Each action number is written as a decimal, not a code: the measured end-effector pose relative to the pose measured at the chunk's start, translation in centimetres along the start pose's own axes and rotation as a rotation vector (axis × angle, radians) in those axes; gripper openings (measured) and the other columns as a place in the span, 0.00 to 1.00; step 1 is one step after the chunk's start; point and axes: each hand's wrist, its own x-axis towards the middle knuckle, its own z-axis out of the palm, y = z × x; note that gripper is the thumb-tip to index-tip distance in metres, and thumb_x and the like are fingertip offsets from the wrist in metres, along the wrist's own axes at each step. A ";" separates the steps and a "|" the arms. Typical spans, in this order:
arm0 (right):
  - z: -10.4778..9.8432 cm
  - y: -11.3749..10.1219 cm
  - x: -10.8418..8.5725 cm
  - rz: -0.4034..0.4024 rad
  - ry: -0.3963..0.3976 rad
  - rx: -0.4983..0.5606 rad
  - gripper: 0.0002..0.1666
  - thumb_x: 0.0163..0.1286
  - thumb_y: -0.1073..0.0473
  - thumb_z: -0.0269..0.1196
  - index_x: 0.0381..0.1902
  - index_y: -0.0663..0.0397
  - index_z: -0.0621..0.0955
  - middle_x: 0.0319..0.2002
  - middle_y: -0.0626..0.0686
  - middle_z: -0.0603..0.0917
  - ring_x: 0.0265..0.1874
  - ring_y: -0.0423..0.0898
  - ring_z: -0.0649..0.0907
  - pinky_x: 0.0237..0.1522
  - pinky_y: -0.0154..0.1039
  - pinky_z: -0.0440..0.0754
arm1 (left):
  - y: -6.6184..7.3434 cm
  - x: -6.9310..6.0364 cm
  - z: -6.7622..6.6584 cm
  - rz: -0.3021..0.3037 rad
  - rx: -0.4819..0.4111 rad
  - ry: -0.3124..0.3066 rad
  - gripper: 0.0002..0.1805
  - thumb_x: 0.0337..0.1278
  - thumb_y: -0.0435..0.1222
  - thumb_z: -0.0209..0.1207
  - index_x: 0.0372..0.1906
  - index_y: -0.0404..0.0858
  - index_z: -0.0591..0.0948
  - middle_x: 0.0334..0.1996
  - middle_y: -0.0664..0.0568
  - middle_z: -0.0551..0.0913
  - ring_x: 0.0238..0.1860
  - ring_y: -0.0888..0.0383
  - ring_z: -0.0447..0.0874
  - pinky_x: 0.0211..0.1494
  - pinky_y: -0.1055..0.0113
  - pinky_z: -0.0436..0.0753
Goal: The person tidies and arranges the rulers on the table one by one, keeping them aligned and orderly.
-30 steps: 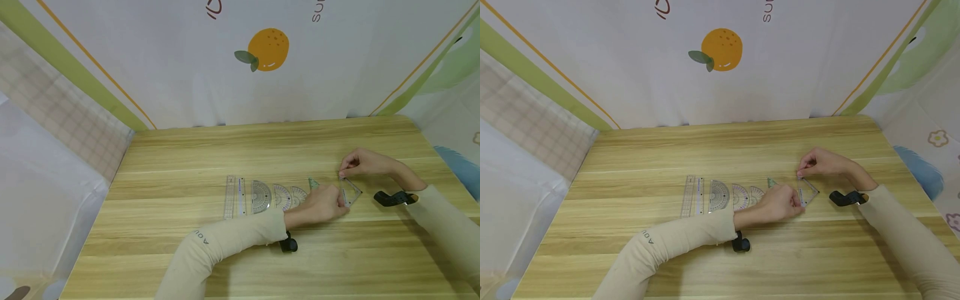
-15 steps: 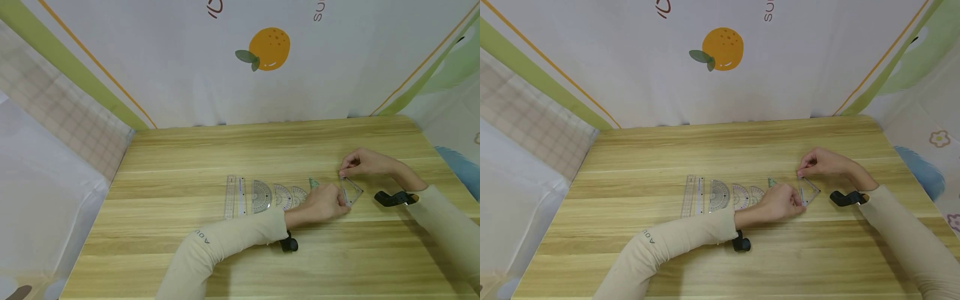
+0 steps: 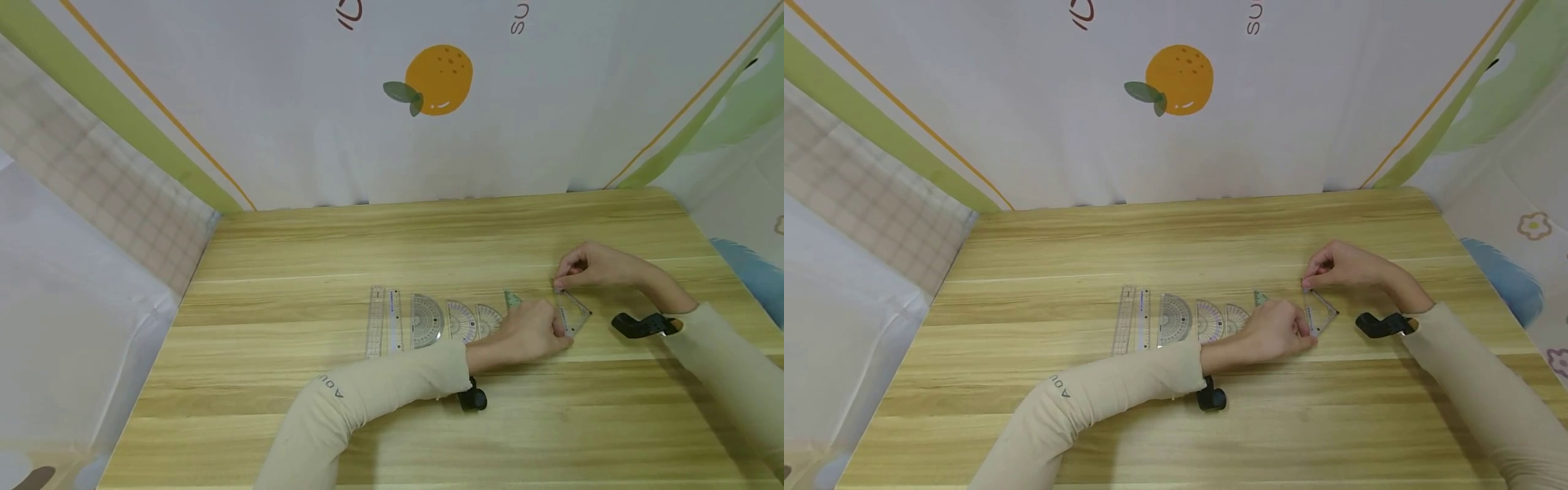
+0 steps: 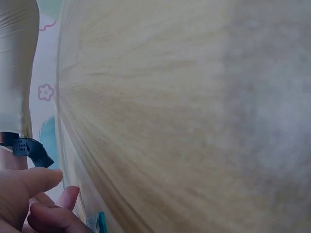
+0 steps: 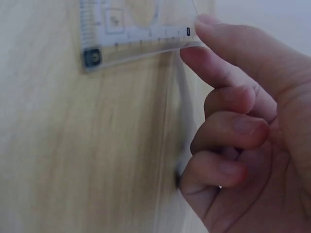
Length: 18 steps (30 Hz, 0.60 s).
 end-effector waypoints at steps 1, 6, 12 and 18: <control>0.0 0.0 0.0 0.003 0.001 -0.004 0.08 0.68 0.71 0.67 0.35 0.53 0.88 0.22 0.49 0.75 0.22 0.42 0.70 0.24 0.36 0.68 | 0.0 0.0 0.0 0.002 -0.001 0.000 0.10 0.64 0.44 0.68 0.27 0.49 0.88 0.18 0.70 0.74 0.19 0.73 0.69 0.21 0.79 0.71; 0.1 0.1 0.1 0.004 0.002 -0.017 0.08 0.68 0.72 0.67 0.35 0.54 0.88 0.23 0.50 0.76 0.22 0.42 0.70 0.24 0.36 0.68 | -0.1 0.0 0.0 0.009 0.008 0.002 0.11 0.64 0.44 0.68 0.25 0.50 0.87 0.18 0.70 0.74 0.19 0.74 0.69 0.22 0.79 0.71; 0.2 -0.3 0.1 0.024 0.032 -0.031 0.07 0.67 0.69 0.69 0.35 0.51 0.88 0.23 0.48 0.76 0.22 0.41 0.71 0.25 0.35 0.69 | -0.1 0.0 -0.2 -0.006 0.010 -0.004 0.13 0.65 0.45 0.68 0.22 0.51 0.86 0.18 0.69 0.74 0.19 0.73 0.68 0.21 0.78 0.70; 0.3 -0.5 0.0 0.043 0.070 -0.032 0.05 0.66 0.67 0.71 0.36 0.53 0.87 0.23 0.49 0.74 0.21 0.43 0.70 0.25 0.36 0.69 | -0.1 -0.1 -0.4 -0.036 -0.003 -0.009 0.11 0.64 0.46 0.68 0.25 0.51 0.85 0.21 0.70 0.74 0.20 0.72 0.68 0.22 0.77 0.70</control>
